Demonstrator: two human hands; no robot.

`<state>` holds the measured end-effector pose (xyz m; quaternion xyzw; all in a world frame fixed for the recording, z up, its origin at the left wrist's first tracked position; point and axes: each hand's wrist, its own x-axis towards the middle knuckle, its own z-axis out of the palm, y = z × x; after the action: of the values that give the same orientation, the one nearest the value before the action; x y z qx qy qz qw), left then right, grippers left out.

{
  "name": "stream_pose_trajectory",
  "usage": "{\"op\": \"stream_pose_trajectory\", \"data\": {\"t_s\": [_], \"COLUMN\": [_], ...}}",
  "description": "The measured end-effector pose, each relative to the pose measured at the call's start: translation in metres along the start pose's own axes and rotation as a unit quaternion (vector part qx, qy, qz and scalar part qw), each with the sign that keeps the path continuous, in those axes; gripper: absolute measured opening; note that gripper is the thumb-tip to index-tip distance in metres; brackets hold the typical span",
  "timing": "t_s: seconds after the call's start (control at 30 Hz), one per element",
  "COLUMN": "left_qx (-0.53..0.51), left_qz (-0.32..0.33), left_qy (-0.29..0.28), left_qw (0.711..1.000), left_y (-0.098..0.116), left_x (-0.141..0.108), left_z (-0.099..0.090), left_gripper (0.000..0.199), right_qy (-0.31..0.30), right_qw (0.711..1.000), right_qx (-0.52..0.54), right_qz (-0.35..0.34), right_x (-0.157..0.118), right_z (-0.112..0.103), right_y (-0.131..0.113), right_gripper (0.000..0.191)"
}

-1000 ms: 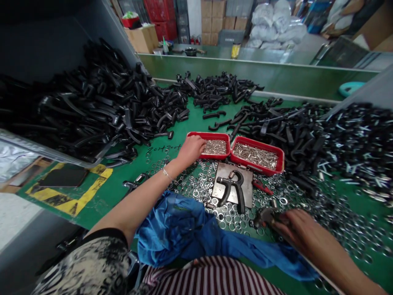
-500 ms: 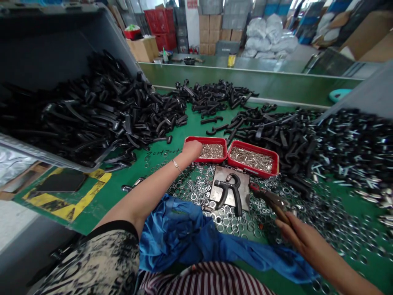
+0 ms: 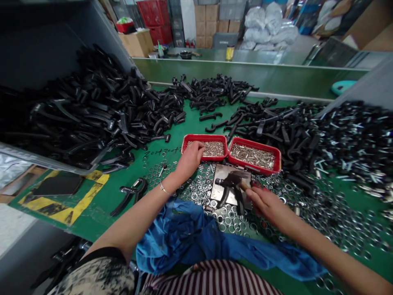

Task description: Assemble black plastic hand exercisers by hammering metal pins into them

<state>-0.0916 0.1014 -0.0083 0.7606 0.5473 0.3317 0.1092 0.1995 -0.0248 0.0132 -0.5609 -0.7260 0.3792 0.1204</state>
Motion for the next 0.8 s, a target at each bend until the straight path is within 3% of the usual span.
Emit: {"op": "stream_pose_trajectory", "data": {"t_s": [0.13, 0.23, 0.33, 0.47, 0.63, 0.8], "left_qx": [-0.101, -0.117, -0.107, -0.113, -0.105, -0.099], "left_qz": [-0.029, -0.017, 0.012, 0.031, 0.021, 0.020], "left_qy": [-0.047, -0.107, -0.159, -0.176, -0.189, -0.197], "left_qw": [0.993, 0.987, 0.981, 0.977, 0.976, 0.975], "left_y": [0.025, 0.042, 0.053, 0.059, 0.060, 0.060], "left_x": [-0.026, -0.031, -0.027, -0.017, -0.010, -0.008], "left_z": [0.000, 0.010, 0.029, 0.055, 0.071, 0.077], "left_gripper": [0.011, 0.012, 0.012, 0.013, 0.012, 0.012], "right_qy": [0.067, 0.024, -0.024, 0.047, 0.125, 0.140], "right_qw": [0.997, 0.994, 0.952, 0.881, 0.827, 0.810], "right_qx": [0.021, 0.080, 0.265, 0.442, 0.524, 0.549], "right_qz": [0.008, 0.072, 0.154, 0.165, 0.162, 0.154], "right_x": [-0.006, -0.008, -0.011, -0.023, -0.033, -0.033], "right_z": [0.001, 0.003, 0.006, 0.014, 0.029, 0.034], "right_y": [0.006, 0.015, 0.021, 0.022, 0.029, 0.037], "right_gripper": [0.044, 0.046, 0.052, 0.050, 0.045, 0.044]}}
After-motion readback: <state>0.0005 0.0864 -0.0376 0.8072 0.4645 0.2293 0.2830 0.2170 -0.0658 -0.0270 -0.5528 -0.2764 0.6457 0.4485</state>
